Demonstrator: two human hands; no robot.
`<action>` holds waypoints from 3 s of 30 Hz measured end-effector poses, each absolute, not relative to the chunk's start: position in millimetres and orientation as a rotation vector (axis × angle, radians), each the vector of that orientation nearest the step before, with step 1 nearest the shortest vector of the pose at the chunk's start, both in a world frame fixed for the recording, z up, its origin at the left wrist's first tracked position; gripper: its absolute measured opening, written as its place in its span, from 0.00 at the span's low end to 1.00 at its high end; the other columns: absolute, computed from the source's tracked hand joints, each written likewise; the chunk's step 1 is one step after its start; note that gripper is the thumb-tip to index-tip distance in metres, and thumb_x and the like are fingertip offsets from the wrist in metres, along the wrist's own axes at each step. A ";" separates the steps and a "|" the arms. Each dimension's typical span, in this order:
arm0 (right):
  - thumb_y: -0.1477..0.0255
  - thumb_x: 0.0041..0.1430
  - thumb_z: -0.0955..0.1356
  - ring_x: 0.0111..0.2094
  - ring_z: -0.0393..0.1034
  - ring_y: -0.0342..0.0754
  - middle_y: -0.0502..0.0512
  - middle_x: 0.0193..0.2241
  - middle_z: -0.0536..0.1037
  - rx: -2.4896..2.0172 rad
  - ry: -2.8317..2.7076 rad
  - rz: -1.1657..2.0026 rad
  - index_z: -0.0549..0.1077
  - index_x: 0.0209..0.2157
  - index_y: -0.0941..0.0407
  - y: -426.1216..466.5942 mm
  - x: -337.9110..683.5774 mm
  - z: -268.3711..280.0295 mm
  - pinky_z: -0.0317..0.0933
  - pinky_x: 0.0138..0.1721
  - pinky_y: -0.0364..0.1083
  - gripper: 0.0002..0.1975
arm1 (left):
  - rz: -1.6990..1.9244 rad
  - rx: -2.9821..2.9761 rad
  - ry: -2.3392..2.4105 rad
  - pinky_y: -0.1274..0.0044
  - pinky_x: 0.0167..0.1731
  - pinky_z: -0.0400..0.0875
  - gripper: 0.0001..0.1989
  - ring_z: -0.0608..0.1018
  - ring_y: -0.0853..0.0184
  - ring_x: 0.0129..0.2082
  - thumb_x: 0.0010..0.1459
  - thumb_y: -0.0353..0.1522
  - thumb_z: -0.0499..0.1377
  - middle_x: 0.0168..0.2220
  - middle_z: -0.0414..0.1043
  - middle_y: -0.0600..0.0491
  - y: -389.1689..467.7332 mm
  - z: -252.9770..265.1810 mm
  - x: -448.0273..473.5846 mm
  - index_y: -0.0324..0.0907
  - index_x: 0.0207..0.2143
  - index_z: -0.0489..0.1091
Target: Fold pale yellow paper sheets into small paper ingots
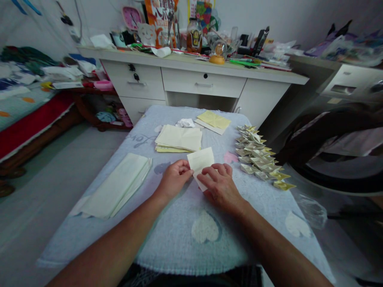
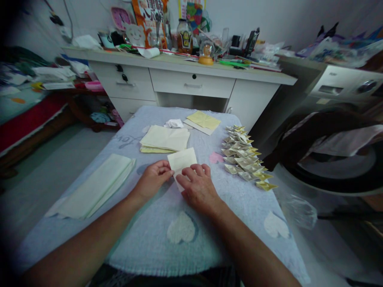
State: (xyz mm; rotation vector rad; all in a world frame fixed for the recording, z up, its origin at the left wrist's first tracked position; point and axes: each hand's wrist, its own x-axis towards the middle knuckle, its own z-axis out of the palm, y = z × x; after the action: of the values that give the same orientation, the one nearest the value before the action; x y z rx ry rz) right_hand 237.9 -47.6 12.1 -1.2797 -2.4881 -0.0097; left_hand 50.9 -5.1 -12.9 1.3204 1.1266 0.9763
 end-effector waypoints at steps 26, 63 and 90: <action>0.75 0.58 0.67 0.40 0.65 0.49 0.54 0.34 0.73 -1.230 -2.268 0.659 0.71 0.31 0.56 -34.7 243.1 -6.7 0.55 0.43 0.48 0.02 | 0.741 2.301 1.203 0.69 0.47 0.67 0.11 0.71 0.62 0.44 0.50 0.22 0.55 0.40 0.68 0.50 -4.9 -21.7 41.3 0.43 0.33 0.73; 0.68 0.56 0.69 0.38 0.59 0.50 0.55 0.33 0.71 -1.863 -2.001 0.256 0.73 0.24 0.56 -28.2 234.2 -21.3 0.52 0.41 0.48 0.10 | 0.672 2.296 1.369 0.69 0.45 0.65 0.02 0.69 0.62 0.41 0.53 0.28 0.58 0.36 0.65 0.50 -3.3 -20.4 46.4 0.41 0.27 0.69; 0.67 0.55 0.69 0.38 0.60 0.52 0.56 0.35 0.70 -1.943 -1.964 0.194 0.72 0.30 0.55 -27.7 230.3 -21.8 0.51 0.40 0.48 0.07 | 0.745 2.226 1.253 0.68 0.48 0.64 0.16 0.69 0.62 0.45 0.53 0.23 0.56 0.40 0.67 0.51 -1.7 -27.0 45.4 0.44 0.42 0.73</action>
State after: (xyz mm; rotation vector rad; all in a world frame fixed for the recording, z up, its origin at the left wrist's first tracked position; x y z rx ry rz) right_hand 230.3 -27.7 -21.8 -1.9427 -1.9641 0.1944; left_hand 45.4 -1.7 -27.0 2.2262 1.2529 0.7453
